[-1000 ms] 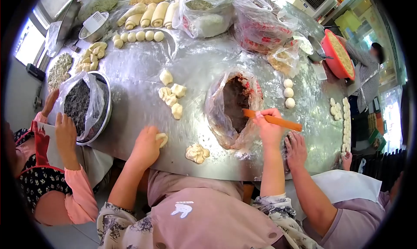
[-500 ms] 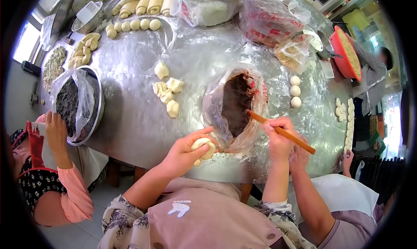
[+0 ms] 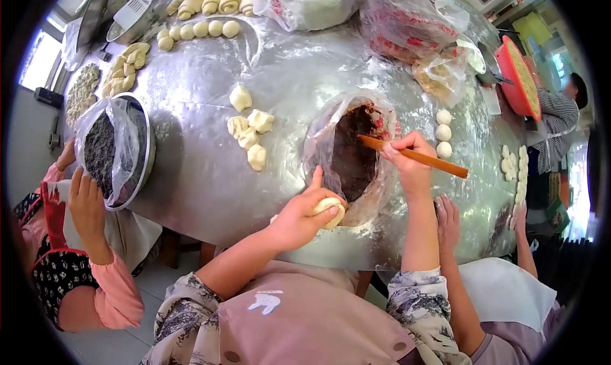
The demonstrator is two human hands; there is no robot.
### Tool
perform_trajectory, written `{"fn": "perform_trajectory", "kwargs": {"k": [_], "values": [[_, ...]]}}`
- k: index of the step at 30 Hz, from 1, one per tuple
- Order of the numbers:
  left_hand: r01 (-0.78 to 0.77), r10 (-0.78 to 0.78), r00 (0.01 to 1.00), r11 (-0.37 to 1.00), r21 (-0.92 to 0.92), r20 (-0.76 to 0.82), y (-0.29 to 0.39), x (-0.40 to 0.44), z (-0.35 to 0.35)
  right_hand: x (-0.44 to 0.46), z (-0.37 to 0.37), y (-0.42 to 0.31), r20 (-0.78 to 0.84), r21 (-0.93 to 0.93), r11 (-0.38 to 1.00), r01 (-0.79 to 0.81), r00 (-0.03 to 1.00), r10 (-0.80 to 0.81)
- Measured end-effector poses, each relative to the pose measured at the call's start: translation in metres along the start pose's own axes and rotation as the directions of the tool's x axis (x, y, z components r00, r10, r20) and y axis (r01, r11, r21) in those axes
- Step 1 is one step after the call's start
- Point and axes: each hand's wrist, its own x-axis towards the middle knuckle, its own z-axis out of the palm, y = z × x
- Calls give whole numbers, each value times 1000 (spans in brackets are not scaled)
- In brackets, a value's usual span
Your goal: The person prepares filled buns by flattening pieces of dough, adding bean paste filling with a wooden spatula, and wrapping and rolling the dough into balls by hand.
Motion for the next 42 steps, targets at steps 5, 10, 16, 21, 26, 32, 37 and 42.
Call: {"fn": "perform_trajectory", "kwargs": {"k": [5, 10, 16, 21, 26, 32, 37, 42], "values": [[62, -58, 998, 967, -245, 26, -3, 5, 0, -6, 5, -5, 20, 169, 982, -83, 997, 81], [103, -83, 993, 955, -278, 83, -5, 8, -4, -9, 8, -6, 41, 160, 985, -70, 997, 64], [43, -19, 993, 978, -202, 121, -19, 10, -6, -15, 6, 1, 106, 203, 977, -64, 993, 43], [40, -15, 993, 975, -217, 115, -8, 9, -4, -24, 9, -4, 94, 350, 928, -124, 991, 97], [-15, 22, 996, 996, -87, 83, -10, 8, -2, -30, 15, -9, 97, 438, 875, -207, 978, 182], [-140, 166, 974, 976, 168, -154, -19, -3, 1, -42, 19, -34, 38, 684, 713, -155, 984, 177], [-104, -112, 925, 844, -526, -363, 14, -21, 1, -72, 10, -55, -14, 472, 865, 170, 983, -185], [-135, -204, 950, 410, -902, -235, 36, -17, 5, -101, 21, -74, 129, -57, 726, 685, 726, -675]]}}
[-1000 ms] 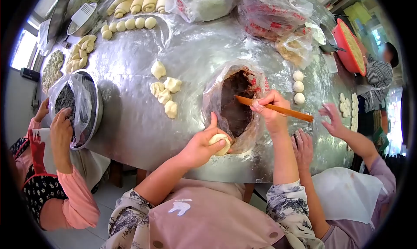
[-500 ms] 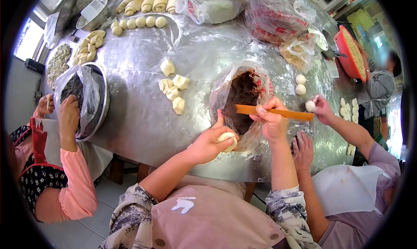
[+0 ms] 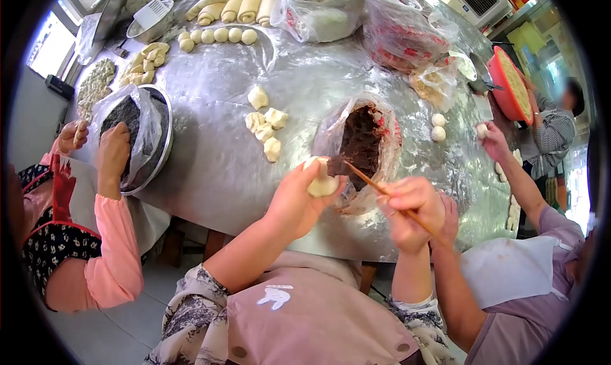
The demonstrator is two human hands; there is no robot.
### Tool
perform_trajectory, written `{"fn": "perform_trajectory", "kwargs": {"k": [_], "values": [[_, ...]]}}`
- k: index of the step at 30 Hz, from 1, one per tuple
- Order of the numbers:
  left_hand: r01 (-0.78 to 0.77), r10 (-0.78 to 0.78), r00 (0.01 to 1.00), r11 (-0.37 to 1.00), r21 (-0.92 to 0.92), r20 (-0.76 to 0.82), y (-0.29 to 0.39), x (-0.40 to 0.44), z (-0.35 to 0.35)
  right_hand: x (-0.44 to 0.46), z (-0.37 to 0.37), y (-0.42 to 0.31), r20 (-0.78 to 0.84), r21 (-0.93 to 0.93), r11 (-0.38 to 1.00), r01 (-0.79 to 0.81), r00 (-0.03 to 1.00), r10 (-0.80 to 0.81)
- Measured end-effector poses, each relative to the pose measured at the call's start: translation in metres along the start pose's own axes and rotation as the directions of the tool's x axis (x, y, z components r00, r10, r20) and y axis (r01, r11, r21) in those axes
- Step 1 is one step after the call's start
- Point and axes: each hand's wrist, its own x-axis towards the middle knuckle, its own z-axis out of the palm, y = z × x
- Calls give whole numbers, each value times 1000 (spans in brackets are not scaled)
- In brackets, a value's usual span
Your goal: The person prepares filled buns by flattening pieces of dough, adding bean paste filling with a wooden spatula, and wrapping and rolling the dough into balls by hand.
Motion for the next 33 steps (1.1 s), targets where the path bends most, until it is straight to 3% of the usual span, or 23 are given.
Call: {"fn": "perform_trajectory", "kwargs": {"k": [4, 5, 8, 12, 15, 16, 17, 18, 19, 21, 23, 25, 27, 30, 33], "values": [[43, -40, 995, 998, -39, 87, -2, -4, 15, -6, 23, -11, 56, -189, 956, 225, 974, -218], [42, -40, 993, 999, -15, 112, -4, -7, 17, -13, 29, -8, 50, -158, 961, 228, 974, -223], [28, -26, 998, 999, 40, -55, -4, -9, 23, -22, 33, -16, 205, -148, 968, 203, 964, -171], [20, -8, 988, 997, 75, -157, -10, -4, 3, -30, 43, -18, 132, -103, 981, 164, 980, -150], [-26, 40, 984, 996, 82, -171, -5, -3, 3, -32, 36, -11, 9, 0, 1000, 10, 1000, -10], [-36, 50, 981, 997, 73, -189, -2, -2, 4, -32, 35, -11, -98, 315, 939, -140, 979, 179], [-45, 58, 977, 997, 64, -206, 2, 0, 5, -33, 35, -12, -136, 608, 760, -228, 914, 383], [-56, 67, 973, 997, 55, -223, 6, 3, 6, -33, 33, -11, -98, 837, 490, -243, 815, 572], [-100, 101, 972, 995, 15, -213, 10, 10, -1, -29, 27, -8, -147, 832, 506, -228, 789, 597], [-23, 17, 997, 997, -77, -77, 22, 2, -7, -17, 6, 4, -251, 820, 538, -197, 721, 646], [35, -35, 999, 993, -114, 1, 27, -3, -5, -5, -8, 20, -314, 640, 675, -367, 677, 666], [61, -60, 998, 991, -117, 13, 26, -7, -3, 10, -11, 29, -361, 271, 767, -581, 678, 641], [65, -63, 997, 997, 29, -43, 21, -7, -2, 17, -10, 44, -325, -170, 724, -668, 732, 599], [92, -81, 995, 980, 179, -66, 15, -9, -1, 15, 19, 65, -132, -551, 707, -443, 883, 450], [107, -94, 994, 962, 253, -61, 15, -11, 3, 17, 22, 69, -107, -502, 715, -486, 856, 506]]}}
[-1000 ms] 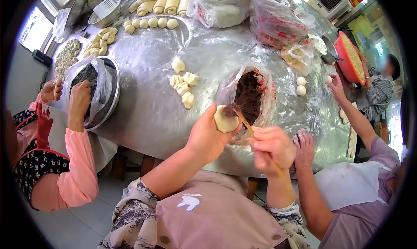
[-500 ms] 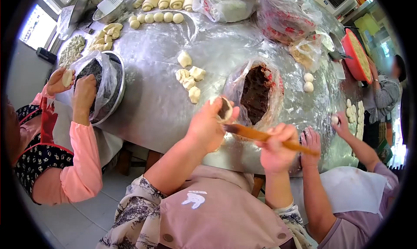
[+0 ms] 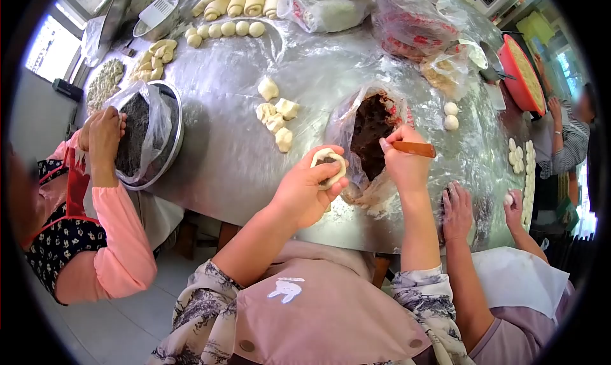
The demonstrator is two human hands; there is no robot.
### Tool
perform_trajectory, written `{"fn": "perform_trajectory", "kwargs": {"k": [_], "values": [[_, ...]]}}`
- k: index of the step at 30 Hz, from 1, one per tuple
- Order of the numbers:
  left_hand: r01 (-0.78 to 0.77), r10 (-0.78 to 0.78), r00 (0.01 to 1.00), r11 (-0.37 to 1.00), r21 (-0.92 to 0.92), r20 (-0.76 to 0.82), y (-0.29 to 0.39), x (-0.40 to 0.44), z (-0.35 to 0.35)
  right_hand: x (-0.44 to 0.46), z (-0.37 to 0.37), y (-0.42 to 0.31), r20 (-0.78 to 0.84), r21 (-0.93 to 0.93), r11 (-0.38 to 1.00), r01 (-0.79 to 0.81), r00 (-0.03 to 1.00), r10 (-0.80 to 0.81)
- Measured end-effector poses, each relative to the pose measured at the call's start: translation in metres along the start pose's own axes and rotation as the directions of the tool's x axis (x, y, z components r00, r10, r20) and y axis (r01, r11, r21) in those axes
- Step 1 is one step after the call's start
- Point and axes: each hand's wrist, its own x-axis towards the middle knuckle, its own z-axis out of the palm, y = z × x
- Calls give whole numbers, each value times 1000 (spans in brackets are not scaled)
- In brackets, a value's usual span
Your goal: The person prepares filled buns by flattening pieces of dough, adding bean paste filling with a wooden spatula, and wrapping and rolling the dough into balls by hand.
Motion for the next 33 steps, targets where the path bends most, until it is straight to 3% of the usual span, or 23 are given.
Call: {"fn": "perform_trajectory", "kwargs": {"k": [3, 4, 7, 8, 9, 11, 12, 13, 14, 15, 18, 22, 23, 26, 27, 29, 30, 33], "values": [[-17, 19, 997, 1000, -22, 77, 0, -6, 0, -16, -7, 10, -19, 48, 988, -150, 988, 151], [-25, 30, 993, 999, -48, 111, 0, -8, 0, -24, -28, 0, 181, -82, 970, -230, 954, 241], [34, 9, 975, 981, -189, 222, -2, -10, -3, -71, -40, -17, 128, 134, 938, -320, 944, 303], [59, -19, 975, 982, -177, 219, -5, -10, 0, -78, -39, -25, 137, 186, 980, -76, 989, 51], [83, -46, 974, 984, -160, 223, -7, -9, 4, -84, -35, -34, 124, 235, 956, 174, 970, -207], [135, -104, 959, 986, -99, 264, -14, -5, 6, -71, -21, -42, 112, 199, 865, 460, 866, -486], [154, -131, 947, 986, -56, 295, -19, -3, 2, -73, -16, -40, 153, 176, 867, 466, 857, -492], [166, -152, 935, 986, -17, 320, -22, -3, -1, -73, -5, -36, 87, 169, 850, 499, 851, -518], [48, -57, 967, 998, 44, 250, -30, -3, 1, -73, 0, -37, 53, 161, 837, 522, 843, -536], [35, -54, 964, 997, 75, 261, -30, -5, -1, -74, 5, -38, 21, 154, 825, 544, 833, -553], [-14, -20, 968, 991, 132, 252, -28, -3, -4, -80, 18, -44, -70, 122, 833, 540, 841, -536], [-30, 12, 991, 990, 135, 137, -31, 1, 10, -78, 30, -46, -189, 225, 863, 453, 889, -417], [-12, -5, 993, 990, 140, 115, -30, -1, 15, -76, 29, -50, -209, 330, 854, 403, 913, -350], [-78, 210, 822, 962, -262, 529, -25, -9, 12, -74, 26, -60, -175, 618, 764, 187, 980, -97], [-280, 259, 818, 959, -39, 514, -28, -9, 8, -74, 26, -64, -136, 730, 676, 102, 991, -2], [-591, 361, 777, 702, 399, 517, -35, -7, -5, -73, 28, -73, -14, 897, 438, -58, 987, 158], [-677, 467, 733, 572, 463, 494, -37, -6, -4, -72, 25, -78, 37, 854, 514, -84, 994, 101], [-682, 513, 730, 596, 424, 452, -38, 3, -19, -77, 31, -71, -4, 839, 540, 61, 994, -107]]}}
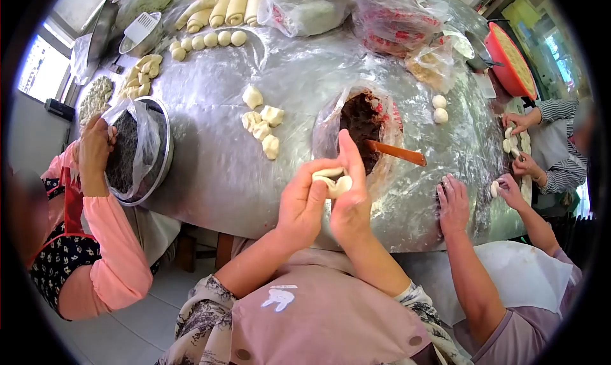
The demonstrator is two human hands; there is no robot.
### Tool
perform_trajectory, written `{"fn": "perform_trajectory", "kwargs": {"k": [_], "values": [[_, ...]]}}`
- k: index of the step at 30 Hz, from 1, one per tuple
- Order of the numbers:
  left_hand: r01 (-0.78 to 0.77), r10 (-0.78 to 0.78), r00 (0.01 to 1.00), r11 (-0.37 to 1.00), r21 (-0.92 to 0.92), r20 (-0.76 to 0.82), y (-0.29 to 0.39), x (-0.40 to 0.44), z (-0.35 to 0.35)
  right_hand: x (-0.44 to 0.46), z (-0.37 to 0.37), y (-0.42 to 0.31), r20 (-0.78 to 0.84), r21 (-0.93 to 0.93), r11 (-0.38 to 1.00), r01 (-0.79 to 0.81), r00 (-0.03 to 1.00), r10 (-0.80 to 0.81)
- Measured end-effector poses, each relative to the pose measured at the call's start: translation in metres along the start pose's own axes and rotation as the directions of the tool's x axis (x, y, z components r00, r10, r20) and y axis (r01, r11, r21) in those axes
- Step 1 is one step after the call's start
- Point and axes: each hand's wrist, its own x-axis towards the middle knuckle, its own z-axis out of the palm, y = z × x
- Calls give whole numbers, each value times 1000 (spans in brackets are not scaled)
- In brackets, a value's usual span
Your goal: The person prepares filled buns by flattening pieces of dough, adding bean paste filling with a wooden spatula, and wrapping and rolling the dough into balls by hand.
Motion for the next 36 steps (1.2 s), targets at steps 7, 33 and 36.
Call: {"fn": "perform_trajectory", "kwargs": {"k": [7, 33, 36], "values": [[-291, 369, 929, 730, 619, 1, 15, 10, -1, -5, 7, -6, 68, -20, 964, -263, 962, 264], [-57, -212, 928, 731, 680, 305, 45, -16, 10, 21, -10, 11, 43, -422, 900, -107, 990, 138], [-136, -131, 947, 662, 737, 292, 35, -12, -2, 2, 1, -5, 205, -384, 923, 32, 978, 51]]}}
